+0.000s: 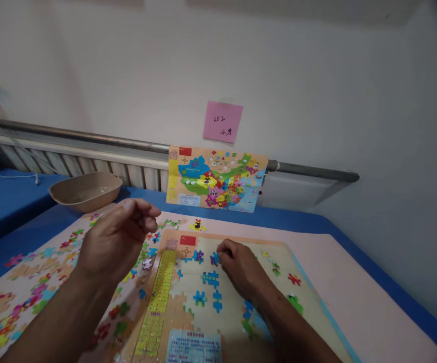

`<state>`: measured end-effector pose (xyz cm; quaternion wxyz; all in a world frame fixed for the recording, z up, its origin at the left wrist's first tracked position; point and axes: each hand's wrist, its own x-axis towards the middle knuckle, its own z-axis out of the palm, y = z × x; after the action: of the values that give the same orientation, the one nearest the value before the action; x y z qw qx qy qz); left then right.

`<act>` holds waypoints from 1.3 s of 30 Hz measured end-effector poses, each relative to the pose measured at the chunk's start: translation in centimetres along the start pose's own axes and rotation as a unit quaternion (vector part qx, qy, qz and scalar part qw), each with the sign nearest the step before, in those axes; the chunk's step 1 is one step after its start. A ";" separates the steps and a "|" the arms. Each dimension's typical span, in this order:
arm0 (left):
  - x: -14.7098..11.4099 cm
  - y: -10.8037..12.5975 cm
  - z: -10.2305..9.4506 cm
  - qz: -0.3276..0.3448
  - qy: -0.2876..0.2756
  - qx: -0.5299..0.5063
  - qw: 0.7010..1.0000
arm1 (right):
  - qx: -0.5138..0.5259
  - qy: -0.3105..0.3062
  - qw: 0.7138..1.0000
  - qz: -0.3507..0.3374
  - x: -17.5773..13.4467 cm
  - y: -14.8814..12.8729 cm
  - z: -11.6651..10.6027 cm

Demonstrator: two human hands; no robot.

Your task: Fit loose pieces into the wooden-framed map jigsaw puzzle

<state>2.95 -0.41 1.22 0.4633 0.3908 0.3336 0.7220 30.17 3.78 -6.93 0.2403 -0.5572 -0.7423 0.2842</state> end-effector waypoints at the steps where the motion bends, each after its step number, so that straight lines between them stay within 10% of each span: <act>1: 0.1 -0.3 -0.2 0.001 -0.003 0.032 0.999 | 0.003 -0.006 1.000 -0.006 0.0 0.2 0.0; 4: 0.1 -2.3 -0.7 -0.006 -0.065 0.267 0.962 | 0.006 -0.032 0.999 -0.029 0.1 0.4 -0.1; 9: -2.1 -6.7 -0.4 -0.006 -0.320 0.501 0.804 | 0.001 -0.062 0.997 -0.057 0.3 0.1 0.0; 15: -4.3 -7.7 0.9 0.097 -0.472 0.577 0.660 | -0.007 -0.058 0.996 -0.063 0.5 -0.1 0.0; 39: -5.0 -8.4 0.9 0.085 -0.491 0.597 0.629 | -0.019 -0.097 0.992 -0.082 0.6 -0.9 0.8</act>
<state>8.51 -1.98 -6.74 0.1603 0.9055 0.3795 0.1023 28.88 4.09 -6.86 0.1796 -0.4686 -0.8105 0.3020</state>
